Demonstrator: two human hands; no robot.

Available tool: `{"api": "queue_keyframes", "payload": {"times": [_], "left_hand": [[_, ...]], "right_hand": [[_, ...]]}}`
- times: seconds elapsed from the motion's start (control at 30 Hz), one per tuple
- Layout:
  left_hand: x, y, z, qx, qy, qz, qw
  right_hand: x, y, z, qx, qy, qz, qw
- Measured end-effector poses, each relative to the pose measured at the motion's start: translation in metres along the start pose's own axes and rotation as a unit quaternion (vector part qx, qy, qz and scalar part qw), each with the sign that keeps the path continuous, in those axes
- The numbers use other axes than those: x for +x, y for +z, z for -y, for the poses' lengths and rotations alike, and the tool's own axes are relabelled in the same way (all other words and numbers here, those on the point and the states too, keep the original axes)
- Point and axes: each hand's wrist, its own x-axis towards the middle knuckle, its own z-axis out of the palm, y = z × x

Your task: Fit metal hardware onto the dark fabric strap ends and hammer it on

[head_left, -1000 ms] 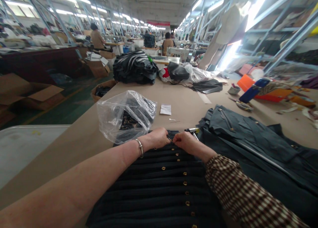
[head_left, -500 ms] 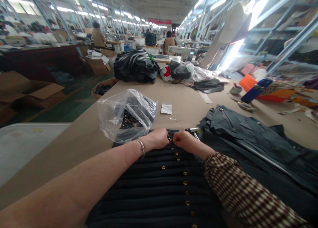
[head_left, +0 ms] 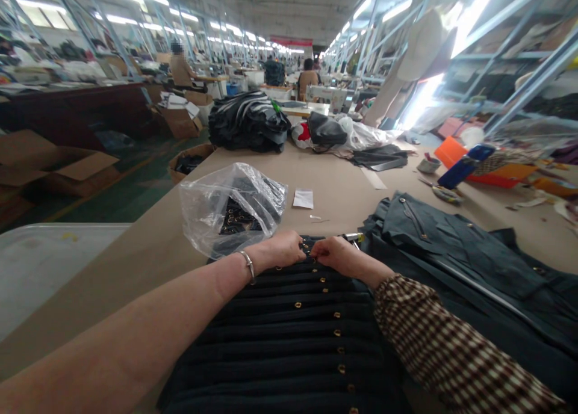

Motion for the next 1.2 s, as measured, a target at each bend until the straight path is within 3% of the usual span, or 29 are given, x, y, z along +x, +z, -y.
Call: {"api": "queue_keyframes", "payload": {"times": [0.37, 0.63, 1.2], "left_hand": [[0.009, 0.008, -0.003, 0.026, 0.012, -0.018, 0.999], [0.009, 0.010, -0.003, 0.029, 0.034, -0.012, 0.999], [0.015, 0.017, 0.001, 0.023, 0.024, -0.040, 0.999]], "right_hand": [[0.011, -0.001, 0.001, -0.005, 0.013, 0.053, 0.998], [0.015, -0.012, 0.023, -0.078, -0.004, 0.112, 0.991], [0.011, 0.000, 0.008, -0.101, 0.017, 0.035, 0.994]]}}
